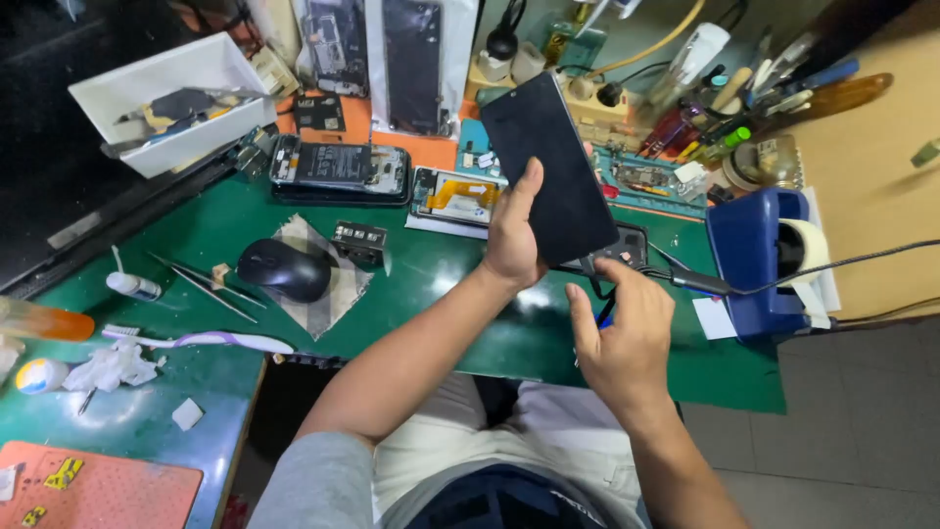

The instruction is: Disassembling a smartphone and applying flux to the motherboard components on a repair bench.

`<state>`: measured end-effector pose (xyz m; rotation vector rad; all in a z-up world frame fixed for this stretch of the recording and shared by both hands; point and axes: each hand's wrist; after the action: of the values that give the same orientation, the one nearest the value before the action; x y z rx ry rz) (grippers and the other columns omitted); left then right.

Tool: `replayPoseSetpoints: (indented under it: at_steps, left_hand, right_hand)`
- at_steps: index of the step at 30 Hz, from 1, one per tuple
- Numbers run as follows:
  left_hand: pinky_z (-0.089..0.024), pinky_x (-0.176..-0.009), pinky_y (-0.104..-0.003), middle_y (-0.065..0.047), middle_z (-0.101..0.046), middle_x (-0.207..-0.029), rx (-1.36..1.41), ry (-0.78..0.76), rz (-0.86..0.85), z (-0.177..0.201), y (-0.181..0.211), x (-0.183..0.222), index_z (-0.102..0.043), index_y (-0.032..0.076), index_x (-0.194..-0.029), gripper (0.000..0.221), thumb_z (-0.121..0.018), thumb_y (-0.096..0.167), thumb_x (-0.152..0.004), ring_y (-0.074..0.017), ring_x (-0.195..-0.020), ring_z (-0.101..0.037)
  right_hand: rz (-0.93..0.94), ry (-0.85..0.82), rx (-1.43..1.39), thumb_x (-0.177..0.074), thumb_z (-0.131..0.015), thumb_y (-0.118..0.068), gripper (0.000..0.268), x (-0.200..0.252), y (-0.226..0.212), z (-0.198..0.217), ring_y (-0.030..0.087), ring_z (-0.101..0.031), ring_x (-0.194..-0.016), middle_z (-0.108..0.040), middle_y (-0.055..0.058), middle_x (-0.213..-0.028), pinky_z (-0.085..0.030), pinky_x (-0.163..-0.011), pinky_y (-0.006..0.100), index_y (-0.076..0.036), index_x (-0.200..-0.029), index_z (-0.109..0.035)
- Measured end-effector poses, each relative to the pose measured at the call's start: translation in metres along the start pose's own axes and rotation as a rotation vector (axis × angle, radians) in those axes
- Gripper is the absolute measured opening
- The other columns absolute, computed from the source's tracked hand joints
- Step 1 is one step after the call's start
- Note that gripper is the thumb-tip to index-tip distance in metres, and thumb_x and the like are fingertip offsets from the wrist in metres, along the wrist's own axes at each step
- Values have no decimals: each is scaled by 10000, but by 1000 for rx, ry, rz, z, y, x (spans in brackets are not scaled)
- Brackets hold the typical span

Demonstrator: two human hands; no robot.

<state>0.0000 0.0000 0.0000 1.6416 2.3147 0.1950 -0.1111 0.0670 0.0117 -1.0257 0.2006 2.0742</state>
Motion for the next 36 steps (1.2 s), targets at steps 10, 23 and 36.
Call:
replayPoseSetpoints:
  at_steps: [10,23,36]
  left_hand:
    - [-460,-851,-384,-203,-545,-1058,-126,85,49,-25,3,100,-441,-37,-1156,444,-443,301,-869,-282,-958,-555]
    - [-407,-487,-269,-78,-453,-720,100,81,380,13,39,160,-425,74,-1112,304,-463,246,-864,-194,-574,-461]
    - [-391,-473,-260,-94,-400,-722,702,-405,684,28,32,213,-369,46,-1239,439,-278,357,-944,-178,-569,-435]
  right_hand:
    - [-65,-9,-193,-778,-594,-64,97,28,-12,52,129,-389,-492,-469,46,-618,-361,-482,214,-14,-831,-530]
    - [-159,-278,240,-797,-650,-239,102,117,55,71,193,-514,-633,-588,-10,-711,-369,-612,312,-145,-830,-631]
    - [-7,-198,-443,-715,-570,-74,201,97,-15,101,166,-330,-391,-381,50,-429,-439,-727,399,-21,-525,-531]
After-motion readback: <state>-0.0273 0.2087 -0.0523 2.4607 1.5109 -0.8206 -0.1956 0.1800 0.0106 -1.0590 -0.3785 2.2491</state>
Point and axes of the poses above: each hand's wrist, its own x-axis away from the middle knuckle, its own z-axis out of the back of the hand, y = z × x
